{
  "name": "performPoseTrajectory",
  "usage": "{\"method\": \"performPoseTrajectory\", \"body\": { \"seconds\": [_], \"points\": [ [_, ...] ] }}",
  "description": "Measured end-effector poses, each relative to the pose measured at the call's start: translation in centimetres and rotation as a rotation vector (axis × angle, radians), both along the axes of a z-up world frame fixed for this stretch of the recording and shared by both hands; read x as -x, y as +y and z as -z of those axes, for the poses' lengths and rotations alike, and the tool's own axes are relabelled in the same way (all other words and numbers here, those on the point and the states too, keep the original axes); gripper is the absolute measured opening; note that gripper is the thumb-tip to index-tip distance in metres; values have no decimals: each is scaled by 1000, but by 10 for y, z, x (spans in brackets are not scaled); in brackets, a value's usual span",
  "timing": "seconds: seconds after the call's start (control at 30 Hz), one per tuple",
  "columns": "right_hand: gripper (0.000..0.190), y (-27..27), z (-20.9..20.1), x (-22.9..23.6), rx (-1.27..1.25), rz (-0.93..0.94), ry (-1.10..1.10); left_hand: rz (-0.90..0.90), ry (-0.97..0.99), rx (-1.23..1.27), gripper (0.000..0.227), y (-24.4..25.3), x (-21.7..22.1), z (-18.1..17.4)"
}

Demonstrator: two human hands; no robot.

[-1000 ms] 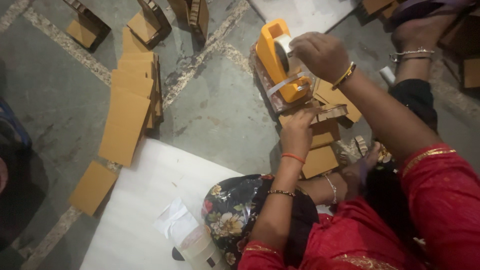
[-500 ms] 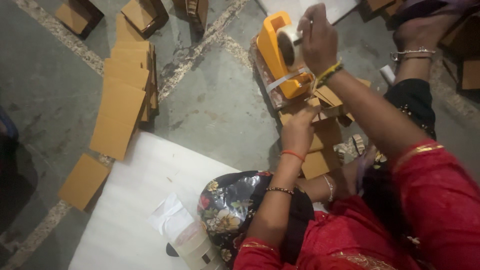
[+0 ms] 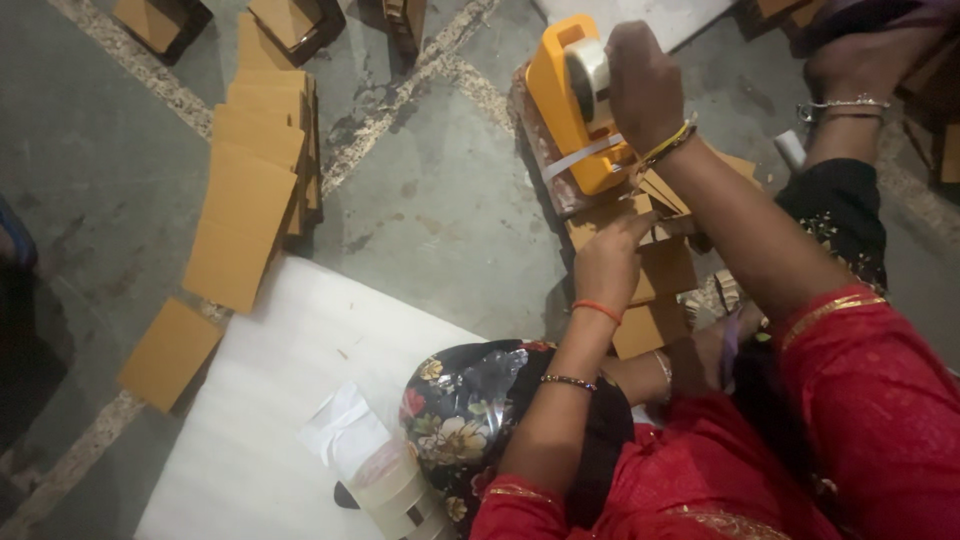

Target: The person sits on the floor and assembles small cardboard boxes. They fold the cardboard pieces into shape and use a tape dispenser to seal the edges. The person handles multiple boxes sequentially, placing finished ones aside.

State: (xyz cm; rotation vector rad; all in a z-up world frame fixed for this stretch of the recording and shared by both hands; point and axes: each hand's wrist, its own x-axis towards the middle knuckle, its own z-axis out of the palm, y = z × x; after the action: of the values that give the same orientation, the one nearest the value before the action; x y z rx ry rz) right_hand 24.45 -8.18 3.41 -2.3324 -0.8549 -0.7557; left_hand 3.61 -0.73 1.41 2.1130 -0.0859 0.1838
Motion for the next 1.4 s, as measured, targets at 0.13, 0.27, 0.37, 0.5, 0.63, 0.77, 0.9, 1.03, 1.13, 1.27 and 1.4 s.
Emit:
{"method": "performPoseTrajectory", "body": {
  "seconds": [0.13, 0.27, 0.37, 0.5, 0.63, 0.77, 0.9, 1.03, 1.13, 1.27, 1.4],
  "points": [
    [7, 2, 1, -5, -1, 14, 53, 3, -2, 51, 52, 1, 3, -2],
    [8, 13, 0, -15, -4, 64, 23, 0, -29, 50, 52, 1, 3, 0],
    [7, 10, -3, -17, 0, 21, 76, 5, -22, 37, 53, 2, 2, 0],
    [9, 4, -6, -11, 73, -39, 106, -1, -6, 18, 53, 0, 0, -2],
    [9, 4, -8, -7, 39, -62, 124, 6, -21, 31, 53, 1, 1, 0],
    [7, 8, -12, -8, 84, -57, 143, -4, -10, 14, 51, -2, -1, 2],
    [8, 11, -14, -8, 183, -21, 126, 24, 28, -8, 51, -1, 3, 5],
    [8, 7, -8, -14, 261, 26, 46, -4, -27, -9, 50, -6, 4, 13],
    [8, 5, 6, -17, 327, 21, -8, 4, -8, -30, 51, -8, 11, 26],
    [6, 18, -12, -20, 431, 81, 63, 5, -79, 5, 48, -3, 4, 15],
    [25, -1, -27, -15, 85, 41, 388, -27, -73, 52, 54, 9, 13, 7]
  ]
}}
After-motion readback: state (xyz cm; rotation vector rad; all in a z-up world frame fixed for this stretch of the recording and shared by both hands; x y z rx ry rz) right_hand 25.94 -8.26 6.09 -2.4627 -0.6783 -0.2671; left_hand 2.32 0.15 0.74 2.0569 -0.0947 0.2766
